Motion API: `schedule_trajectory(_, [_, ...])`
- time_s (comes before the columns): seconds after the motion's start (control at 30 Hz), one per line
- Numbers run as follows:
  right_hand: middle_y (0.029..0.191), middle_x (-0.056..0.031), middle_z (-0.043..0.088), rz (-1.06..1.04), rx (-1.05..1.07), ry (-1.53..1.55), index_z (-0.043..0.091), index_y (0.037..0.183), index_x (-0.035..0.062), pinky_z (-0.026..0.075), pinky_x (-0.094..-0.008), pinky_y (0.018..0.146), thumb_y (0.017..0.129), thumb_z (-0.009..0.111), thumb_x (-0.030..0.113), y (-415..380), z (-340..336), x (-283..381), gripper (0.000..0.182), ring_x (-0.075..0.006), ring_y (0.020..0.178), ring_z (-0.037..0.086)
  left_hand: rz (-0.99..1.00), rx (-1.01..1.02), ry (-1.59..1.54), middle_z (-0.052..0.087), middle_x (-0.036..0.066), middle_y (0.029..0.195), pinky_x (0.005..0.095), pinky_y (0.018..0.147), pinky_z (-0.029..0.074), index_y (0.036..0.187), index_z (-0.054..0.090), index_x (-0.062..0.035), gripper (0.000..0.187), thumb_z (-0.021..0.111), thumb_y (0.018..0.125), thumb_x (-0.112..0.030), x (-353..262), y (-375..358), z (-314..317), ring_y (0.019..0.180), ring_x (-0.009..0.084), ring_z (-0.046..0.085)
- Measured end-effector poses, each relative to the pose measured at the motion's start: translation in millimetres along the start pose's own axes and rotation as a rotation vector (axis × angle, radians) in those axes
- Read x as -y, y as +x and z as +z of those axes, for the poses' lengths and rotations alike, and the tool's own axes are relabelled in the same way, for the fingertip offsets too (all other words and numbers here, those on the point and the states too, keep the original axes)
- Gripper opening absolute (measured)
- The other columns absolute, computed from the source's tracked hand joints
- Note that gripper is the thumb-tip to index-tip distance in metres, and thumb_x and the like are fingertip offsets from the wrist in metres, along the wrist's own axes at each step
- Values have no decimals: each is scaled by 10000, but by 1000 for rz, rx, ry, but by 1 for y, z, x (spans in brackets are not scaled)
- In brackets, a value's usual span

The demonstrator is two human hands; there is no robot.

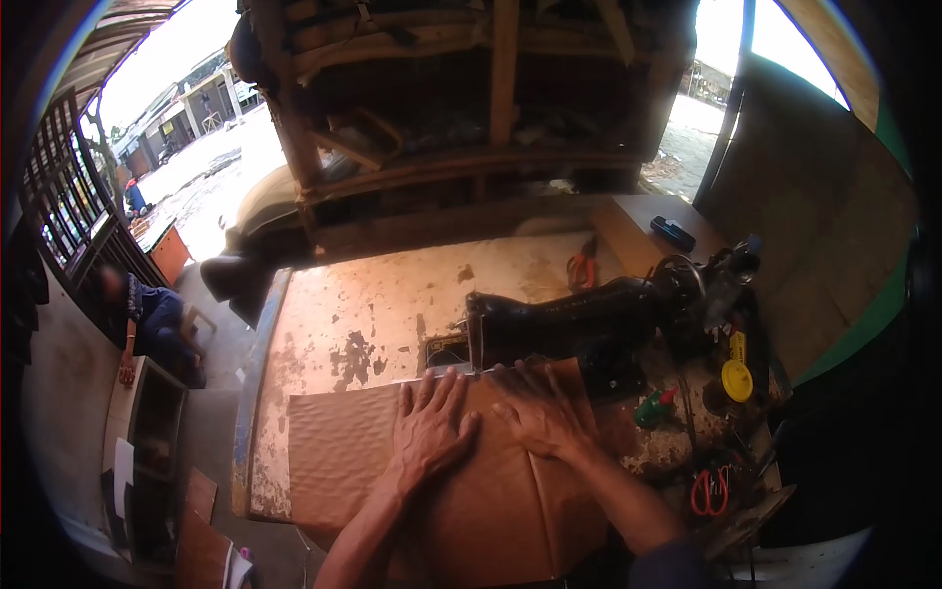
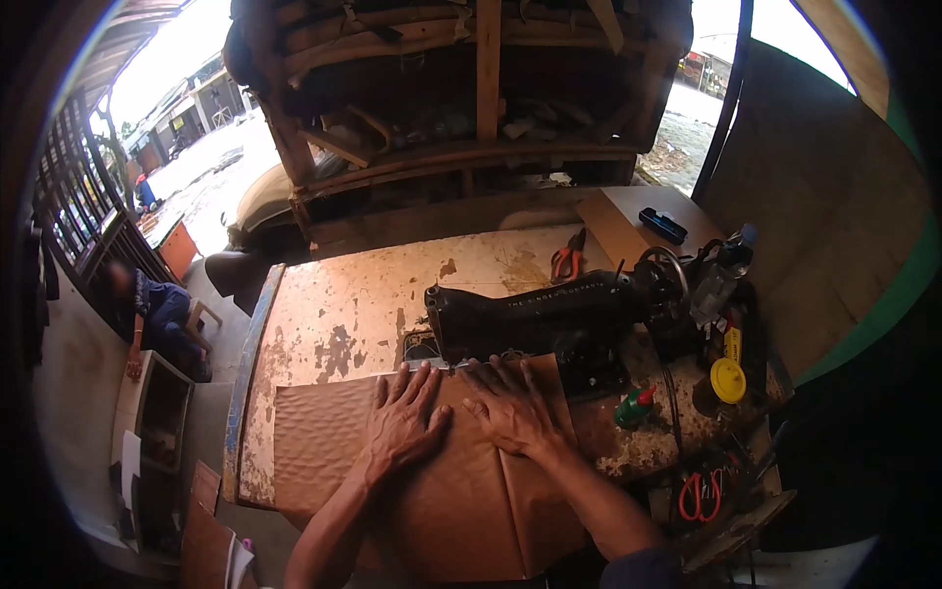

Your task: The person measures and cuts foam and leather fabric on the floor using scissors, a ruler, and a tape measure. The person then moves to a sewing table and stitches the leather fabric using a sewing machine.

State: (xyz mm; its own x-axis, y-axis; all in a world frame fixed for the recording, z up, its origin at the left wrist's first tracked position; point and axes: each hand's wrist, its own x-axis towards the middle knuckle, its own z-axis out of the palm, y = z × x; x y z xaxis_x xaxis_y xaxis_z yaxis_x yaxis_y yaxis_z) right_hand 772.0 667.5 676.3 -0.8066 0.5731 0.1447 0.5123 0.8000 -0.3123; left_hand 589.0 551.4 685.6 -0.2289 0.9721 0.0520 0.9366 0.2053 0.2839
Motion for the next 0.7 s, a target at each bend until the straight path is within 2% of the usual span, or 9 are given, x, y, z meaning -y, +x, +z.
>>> schedule_trajectory(0.03, [1629,-47,352,4,0,-3,373,1568,185,153,-601,1230,1062,400,447,0,-1,0,571,-294,1521,275,0,7,-5,293,63,1658,526,1260,73,1574,355,-139,687,413,1008,-524,0,1,1,1555,302,179])
schedule_trajectory(0.37, [1602,-52,397,-9,5,-18,480,1498,224,181,-619,1214,1051,441,371,18,0,-8,472,-297,1509,303,-14,-14,-15,292,40,1660,521,1262,79,1576,358,-165,690,434,991,-523,8,18,2,1557,283,176])
schedule_trajectory(0.43, [1532,-67,475,-13,-42,-12,536,1433,202,212,-623,1196,1047,450,339,22,4,-11,418,-307,1472,361,-21,-5,-16,290,39,1661,520,1262,82,1576,358,-168,690,435,989,-522,10,22,1,1558,282,174])
schedule_trajectory(0.57, [1423,-77,547,-64,-54,-28,579,1357,168,247,-623,1173,1039,457,325,31,4,-16,375,-319,1408,432,-16,-4,-24,285,38,1663,533,1259,87,1576,358,-160,692,429,995,-530,14,31,2,1558,282,174])
schedule_trajectory(0.63, [1317,-86,596,-91,-145,-62,625,1275,146,273,-617,1152,1033,464,323,36,13,-23,340,-326,1347,479,-10,-5,-25,285,42,1664,546,1256,86,1576,358,-154,691,425,1003,-533,17,35,2,1557,285,177])
schedule_trajectory(0.7, [1302,-82,609,-115,-90,-99,645,1243,144,276,-617,1148,1027,470,327,41,10,-26,333,-318,1330,493,-1,-12,-17,291,43,1661,546,1255,87,1578,355,-151,690,420,1006,-532,21,41,4,1558,283,174])
